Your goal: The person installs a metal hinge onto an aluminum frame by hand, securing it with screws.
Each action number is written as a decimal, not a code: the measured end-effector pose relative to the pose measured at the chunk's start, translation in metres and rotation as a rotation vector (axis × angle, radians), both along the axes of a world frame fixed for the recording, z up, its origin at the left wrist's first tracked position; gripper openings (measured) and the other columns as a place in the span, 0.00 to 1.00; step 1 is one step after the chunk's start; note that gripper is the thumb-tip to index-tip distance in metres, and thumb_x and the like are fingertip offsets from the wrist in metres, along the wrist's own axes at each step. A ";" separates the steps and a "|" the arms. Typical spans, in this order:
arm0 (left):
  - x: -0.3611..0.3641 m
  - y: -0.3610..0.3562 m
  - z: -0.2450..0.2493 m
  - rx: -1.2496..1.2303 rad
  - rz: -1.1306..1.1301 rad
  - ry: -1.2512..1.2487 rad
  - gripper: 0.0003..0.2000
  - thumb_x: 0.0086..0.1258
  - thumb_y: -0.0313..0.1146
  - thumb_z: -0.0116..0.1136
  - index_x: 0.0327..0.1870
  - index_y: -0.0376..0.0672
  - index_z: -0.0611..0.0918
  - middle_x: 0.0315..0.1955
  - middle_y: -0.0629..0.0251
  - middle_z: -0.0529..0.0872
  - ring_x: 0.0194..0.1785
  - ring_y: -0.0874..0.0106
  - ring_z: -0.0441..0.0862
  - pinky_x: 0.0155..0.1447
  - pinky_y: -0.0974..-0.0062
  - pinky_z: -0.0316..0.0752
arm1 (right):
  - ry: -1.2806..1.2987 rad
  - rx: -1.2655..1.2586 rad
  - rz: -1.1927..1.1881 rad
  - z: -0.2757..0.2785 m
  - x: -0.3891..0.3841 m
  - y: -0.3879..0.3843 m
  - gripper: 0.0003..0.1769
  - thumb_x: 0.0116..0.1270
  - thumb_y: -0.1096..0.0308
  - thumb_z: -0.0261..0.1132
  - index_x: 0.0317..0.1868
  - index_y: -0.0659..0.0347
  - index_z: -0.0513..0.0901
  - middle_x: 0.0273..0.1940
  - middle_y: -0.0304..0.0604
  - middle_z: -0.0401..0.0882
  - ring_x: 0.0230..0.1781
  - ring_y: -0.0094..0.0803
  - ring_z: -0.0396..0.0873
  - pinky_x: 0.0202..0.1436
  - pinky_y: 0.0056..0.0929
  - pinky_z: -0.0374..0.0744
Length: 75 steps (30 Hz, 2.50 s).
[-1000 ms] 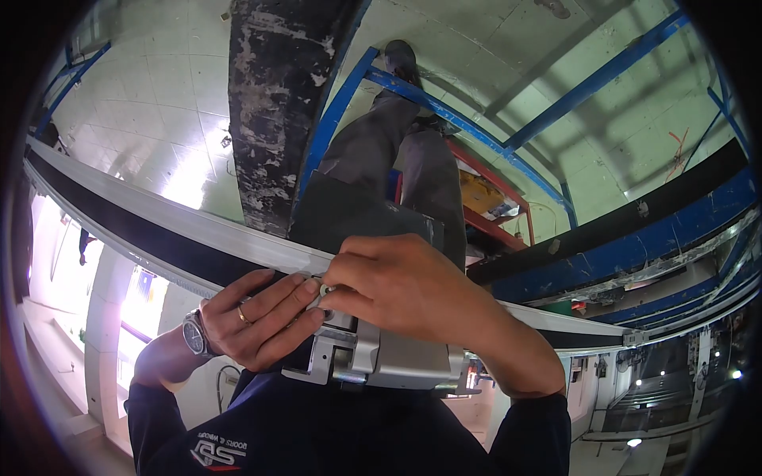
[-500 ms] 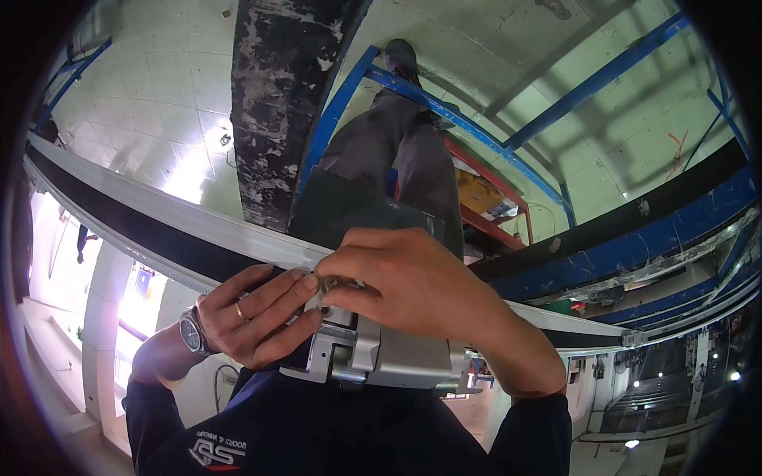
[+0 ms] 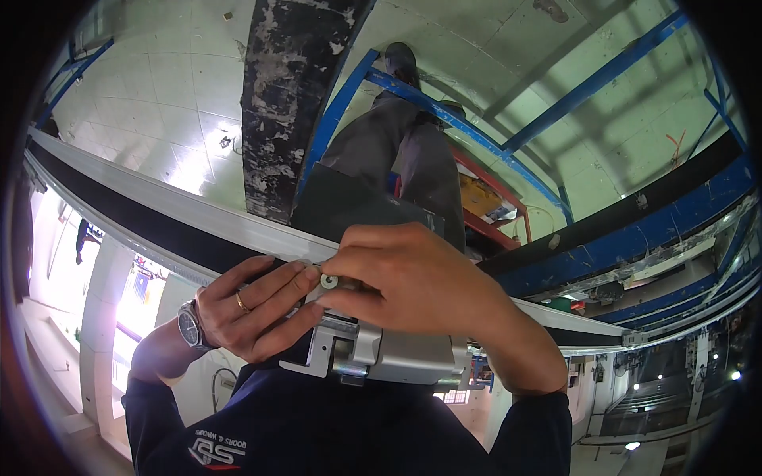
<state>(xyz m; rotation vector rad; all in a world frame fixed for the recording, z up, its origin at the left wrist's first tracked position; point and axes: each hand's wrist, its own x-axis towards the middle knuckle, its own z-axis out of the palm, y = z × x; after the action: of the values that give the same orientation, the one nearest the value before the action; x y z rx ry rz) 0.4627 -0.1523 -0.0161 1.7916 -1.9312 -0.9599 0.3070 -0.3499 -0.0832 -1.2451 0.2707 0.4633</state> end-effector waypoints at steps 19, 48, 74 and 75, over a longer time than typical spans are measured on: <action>0.000 0.002 -0.003 -0.031 0.005 0.008 0.08 0.76 0.36 0.55 0.49 0.49 0.83 0.50 0.57 0.92 0.52 0.68 0.91 0.51 0.68 0.86 | -0.103 -0.097 -0.097 0.001 -0.006 0.005 0.10 0.61 0.72 0.75 0.44 0.62 0.88 0.36 0.41 0.84 0.30 0.36 0.86 0.33 0.32 0.84; -0.004 0.008 -0.002 -0.040 0.046 0.025 0.13 0.74 0.36 0.64 0.56 0.47 0.79 0.50 0.56 0.92 0.51 0.66 0.91 0.49 0.67 0.86 | -0.202 -0.107 -0.041 0.003 -0.008 0.006 0.10 0.60 0.66 0.77 0.38 0.60 0.87 0.34 0.37 0.77 0.32 0.33 0.82 0.34 0.33 0.82; 0.001 0.002 0.001 -0.077 0.054 0.070 0.08 0.65 0.34 0.67 0.43 0.46 0.84 0.49 0.52 0.91 0.52 0.63 0.91 0.53 0.65 0.86 | -0.046 0.092 0.027 0.003 0.003 0.001 0.10 0.65 0.64 0.76 0.38 0.62 0.87 0.31 0.41 0.83 0.28 0.31 0.83 0.32 0.31 0.78; 0.003 0.002 0.002 -0.073 0.047 0.076 0.10 0.63 0.33 0.67 0.44 0.45 0.84 0.50 0.53 0.91 0.52 0.62 0.90 0.55 0.64 0.86 | -0.070 0.051 0.053 0.002 0.003 0.000 0.10 0.65 0.64 0.76 0.38 0.62 0.87 0.31 0.41 0.83 0.28 0.31 0.83 0.32 0.31 0.78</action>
<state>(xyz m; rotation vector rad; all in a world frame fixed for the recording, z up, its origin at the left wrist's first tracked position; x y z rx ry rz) 0.4655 -0.1505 -0.0142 1.7265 -1.8454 -0.9166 0.3100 -0.3499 -0.0808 -1.2187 0.1657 0.4680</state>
